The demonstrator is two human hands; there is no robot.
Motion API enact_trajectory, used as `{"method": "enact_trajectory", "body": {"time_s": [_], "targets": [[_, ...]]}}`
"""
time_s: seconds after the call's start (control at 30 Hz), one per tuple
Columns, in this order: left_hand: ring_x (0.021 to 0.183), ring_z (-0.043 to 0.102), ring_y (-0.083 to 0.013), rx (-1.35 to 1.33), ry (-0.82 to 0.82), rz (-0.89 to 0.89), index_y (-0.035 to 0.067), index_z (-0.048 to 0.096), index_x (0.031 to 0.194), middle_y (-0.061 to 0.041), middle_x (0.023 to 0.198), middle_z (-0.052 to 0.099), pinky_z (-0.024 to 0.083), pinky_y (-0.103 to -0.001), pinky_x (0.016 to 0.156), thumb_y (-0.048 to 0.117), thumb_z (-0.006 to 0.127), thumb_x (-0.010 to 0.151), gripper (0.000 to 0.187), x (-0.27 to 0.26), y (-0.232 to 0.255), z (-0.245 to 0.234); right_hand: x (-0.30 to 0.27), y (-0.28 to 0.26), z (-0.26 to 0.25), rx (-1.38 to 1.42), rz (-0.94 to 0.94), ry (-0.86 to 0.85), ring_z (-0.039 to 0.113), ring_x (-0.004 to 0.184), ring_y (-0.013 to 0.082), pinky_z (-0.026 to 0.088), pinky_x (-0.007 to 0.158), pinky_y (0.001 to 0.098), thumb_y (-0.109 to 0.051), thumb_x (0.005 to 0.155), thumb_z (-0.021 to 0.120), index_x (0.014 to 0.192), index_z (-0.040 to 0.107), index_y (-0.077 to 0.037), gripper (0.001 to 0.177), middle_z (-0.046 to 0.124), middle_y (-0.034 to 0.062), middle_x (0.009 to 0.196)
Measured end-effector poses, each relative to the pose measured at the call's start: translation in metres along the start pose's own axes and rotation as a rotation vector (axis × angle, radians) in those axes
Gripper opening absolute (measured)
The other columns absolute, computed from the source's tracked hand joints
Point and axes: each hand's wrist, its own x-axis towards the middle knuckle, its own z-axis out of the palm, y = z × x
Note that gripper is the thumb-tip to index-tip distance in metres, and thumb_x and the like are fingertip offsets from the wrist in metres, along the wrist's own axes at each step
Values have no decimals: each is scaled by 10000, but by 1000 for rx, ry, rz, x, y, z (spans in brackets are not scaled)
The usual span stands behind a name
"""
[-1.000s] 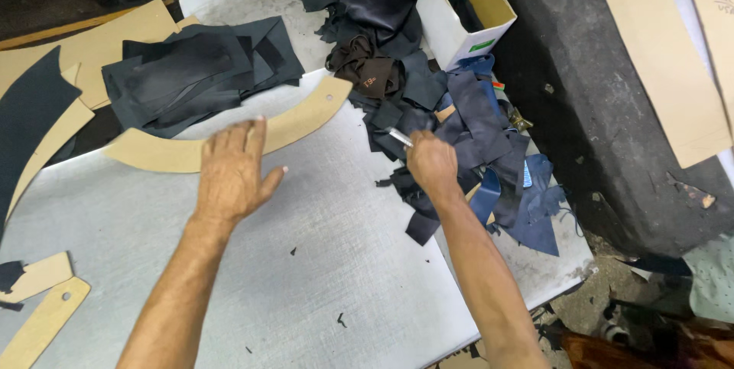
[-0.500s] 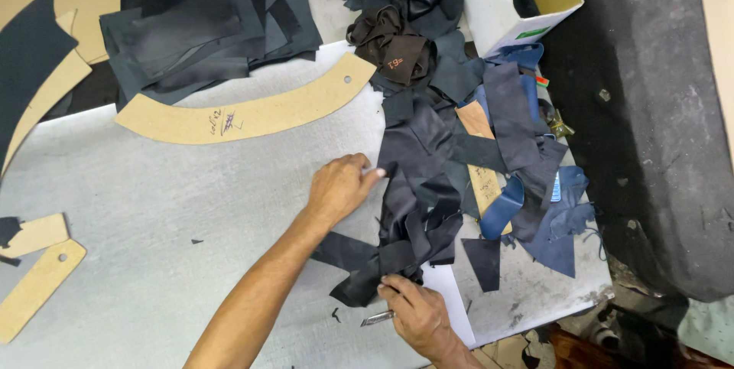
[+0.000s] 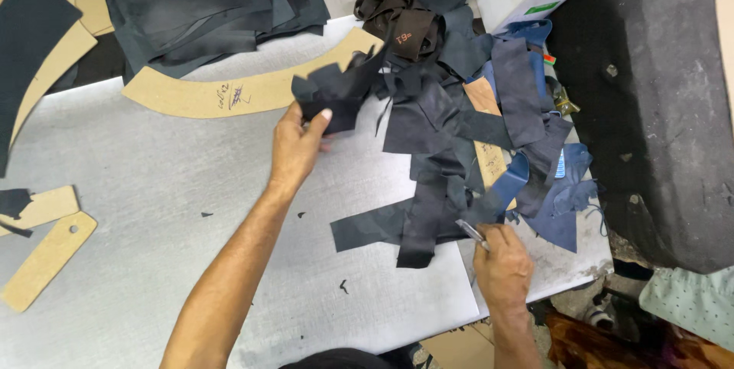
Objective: The person uses a rotary cutter and cardboard templates to cut shapes from a large piece of dark fabric on a white table. They repeatedly position templates, cut along their edges, and set aside the cut pieces.
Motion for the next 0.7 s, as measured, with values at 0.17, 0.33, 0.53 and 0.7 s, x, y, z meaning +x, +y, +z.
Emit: {"method": "enact_trajectory", "body": {"time_s": [0.17,0.33,0.53,0.7], "targets": [[680,714,-133,99,19,-271,-22,645,1147,-89,858,714,594,-267,554,190,639,995,261,-19,-45,-15,27,-12,6,170,-75,163,704,964,339,563,822,404,13,887,712,1070,695,-31,190,699,133,1106],[621,687,-127,-84,69,-219,-5,617,1126,-85,810,685,575,-273,515,140,615,957,223,-12,-77,-25,106,-36,60,146,-222,9,686,1063,384,560,858,448,-57,846,716,1174,714,-63,328,668,150,1273],[577,626,-158,327,-136,64,32,686,913,-77,711,671,490,-319,540,157,715,871,136,-39,-81,-34,169,-23,82,102,-139,93,679,1099,393,562,910,462,-59,870,712,1232,699,-88,364,630,148,1361],[592,649,-183,511,-197,389,69,720,924,-43,792,689,522,-335,553,213,762,743,234,-46,-71,-31,233,0,93,85,-27,179,683,959,421,549,824,493,-88,850,726,1254,677,-59,407,578,224,1395]]}}
